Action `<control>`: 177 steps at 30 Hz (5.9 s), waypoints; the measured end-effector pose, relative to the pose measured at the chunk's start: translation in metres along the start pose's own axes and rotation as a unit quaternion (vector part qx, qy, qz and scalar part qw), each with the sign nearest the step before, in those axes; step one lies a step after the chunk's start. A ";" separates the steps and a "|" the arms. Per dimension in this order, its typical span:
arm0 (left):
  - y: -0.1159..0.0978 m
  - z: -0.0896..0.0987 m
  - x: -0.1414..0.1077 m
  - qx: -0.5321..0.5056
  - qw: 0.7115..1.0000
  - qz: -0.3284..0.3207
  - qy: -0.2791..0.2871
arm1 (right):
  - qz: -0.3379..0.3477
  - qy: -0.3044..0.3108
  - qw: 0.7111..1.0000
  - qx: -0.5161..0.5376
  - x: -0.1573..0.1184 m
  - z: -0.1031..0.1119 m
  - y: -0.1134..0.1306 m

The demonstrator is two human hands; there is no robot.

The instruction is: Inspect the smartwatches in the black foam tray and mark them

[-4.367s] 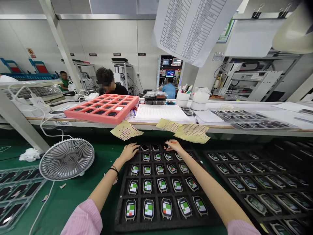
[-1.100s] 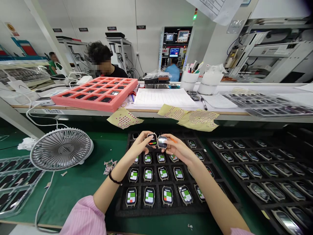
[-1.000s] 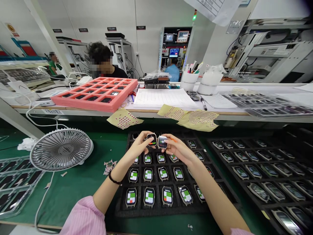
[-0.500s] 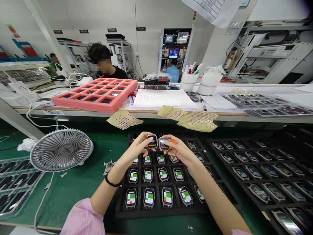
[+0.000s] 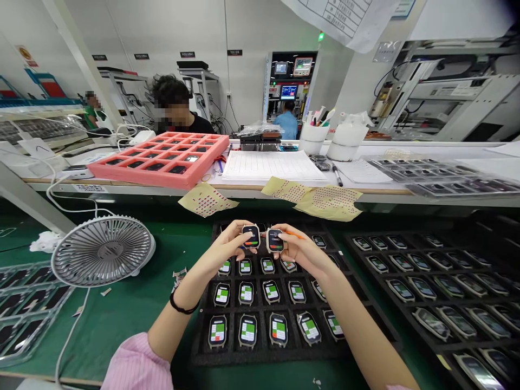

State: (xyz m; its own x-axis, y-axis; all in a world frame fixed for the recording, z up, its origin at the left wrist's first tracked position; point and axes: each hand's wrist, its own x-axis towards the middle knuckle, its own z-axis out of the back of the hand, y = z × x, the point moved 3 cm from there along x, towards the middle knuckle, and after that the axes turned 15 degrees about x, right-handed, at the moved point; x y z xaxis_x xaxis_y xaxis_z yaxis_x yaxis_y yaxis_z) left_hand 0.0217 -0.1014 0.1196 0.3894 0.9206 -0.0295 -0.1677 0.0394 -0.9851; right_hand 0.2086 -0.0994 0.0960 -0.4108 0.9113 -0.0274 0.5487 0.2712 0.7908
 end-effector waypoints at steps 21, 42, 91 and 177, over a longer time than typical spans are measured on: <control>0.002 0.003 0.001 -0.004 1.000 -0.017 0.008 | -0.001 0.021 0.999 -0.040 -0.005 -0.006 0.002; 0.005 0.000 0.005 0.020 0.998 -0.053 0.017 | 0.028 0.000 0.999 -0.035 0.000 0.000 -0.005; 0.013 -0.009 0.009 0.031 0.999 -0.013 0.019 | 0.020 -0.084 0.996 0.009 0.007 0.009 -0.010; 0.022 -0.006 0.016 0.005 1.000 0.022 -0.006 | 0.046 -0.092 0.994 -0.042 0.014 0.022 -0.012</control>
State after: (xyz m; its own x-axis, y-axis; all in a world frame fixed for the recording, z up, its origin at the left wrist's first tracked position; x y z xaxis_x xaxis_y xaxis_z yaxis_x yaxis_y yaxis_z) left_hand 0.0300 -0.0886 0.0964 0.3709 0.9260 -0.0704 -0.1940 0.0032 -0.9810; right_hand 0.2123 -0.0832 0.0733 -0.2176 0.9743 -0.0576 0.5123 0.1643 0.8429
